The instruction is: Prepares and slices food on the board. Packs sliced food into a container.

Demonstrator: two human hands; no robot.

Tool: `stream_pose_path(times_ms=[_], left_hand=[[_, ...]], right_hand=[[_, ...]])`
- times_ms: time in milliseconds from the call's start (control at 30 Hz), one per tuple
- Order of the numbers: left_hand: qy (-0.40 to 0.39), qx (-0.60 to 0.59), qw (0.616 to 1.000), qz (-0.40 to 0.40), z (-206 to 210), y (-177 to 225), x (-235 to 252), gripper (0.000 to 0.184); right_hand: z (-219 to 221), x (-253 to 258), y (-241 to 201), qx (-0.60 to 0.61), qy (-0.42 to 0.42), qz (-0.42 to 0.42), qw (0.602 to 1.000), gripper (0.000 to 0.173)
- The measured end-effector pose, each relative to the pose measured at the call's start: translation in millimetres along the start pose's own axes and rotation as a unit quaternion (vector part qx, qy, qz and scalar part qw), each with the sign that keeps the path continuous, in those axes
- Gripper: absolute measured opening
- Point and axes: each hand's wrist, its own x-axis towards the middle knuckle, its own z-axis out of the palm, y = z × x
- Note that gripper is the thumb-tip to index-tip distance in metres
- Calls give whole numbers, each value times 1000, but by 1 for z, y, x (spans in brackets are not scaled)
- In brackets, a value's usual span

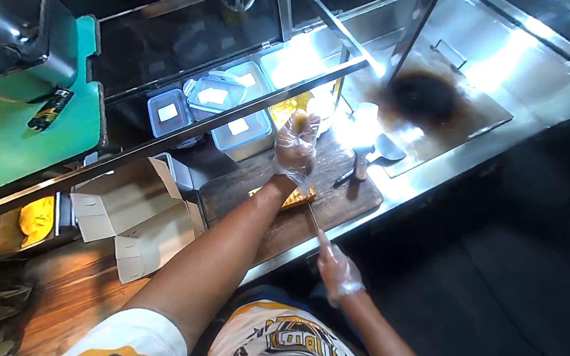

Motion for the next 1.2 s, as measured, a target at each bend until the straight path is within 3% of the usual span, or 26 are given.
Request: stream_pose_path(times_ms=[100, 167, 233, 333, 400, 433, 533, 567, 633, 700, 733, 767, 800, 867, 933, 1067, 1200], left_hand=[[-3, 0, 1000, 5, 3, -1, -2, 15], [-6, 4, 1000, 9, 3, 2, -5, 14], [-6, 10, 1000, 5, 4, 5, -8, 13], [-5, 1, 1000, 12, -2, 2, -4, 14], [12, 11, 1000, 1, -5, 6, -5, 13], [19, 7, 1000, -3, -6, 7, -5, 13], [20, -22, 1000, -11, -11, 8, -3, 14], [22, -29, 999, -17, -11, 9, -4, 15], [26, -24, 999, -38, -12, 9, -4, 15], [28, -11, 996, -82, -11, 12, 0, 16], [18, -8, 994, -106, -11, 19, 2, 17], [3, -15, 994, -111, -11, 32, 2, 17], [-14, -36, 995, -95, -11, 51, 1, 16], [-59, -72, 995, -24, -14, 90, 1, 17], [-67, -73, 995, 28, -20, 106, 1, 19], [-37, -58, 997, -23, -28, 83, -2, 16], [-23, -34, 999, -25, -30, 60, 0, 16]], right_hand=[[-26, 44, -35, 1, -22, 10, 1000, 68], [-20, 38, -31, -2, -3, 11, 1000, 68], [4, -2, 1, -30, 12, 15, 999, 66], [44, -80, 66, -56, 181, -39, 981, 58], [45, -116, 91, -30, 192, -58, 979, 58], [38, -125, 99, 16, 171, -76, 982, 58], [26, -121, 106, 237, 182, -167, 940, 49], [22, -117, 97, 320, 141, -136, 927, 50], [20, -103, 79, 497, 42, -57, 865, 52], [26, -93, 70, 586, -9, -9, 810, 54], [28, -93, 68, 593, -4, -3, 805, 53], [30, -95, 65, 567, 18, -12, 823, 52], [30, -100, 64, 496, 55, -35, 866, 51], [29, -111, 59, 289, 161, -104, 938, 50], [31, -121, 50, 158, 216, -128, 955, 51], [26, -120, 24, 62, 226, -113, 966, 53], [10, -96, -8, 8, 168, -51, 984, 52]])
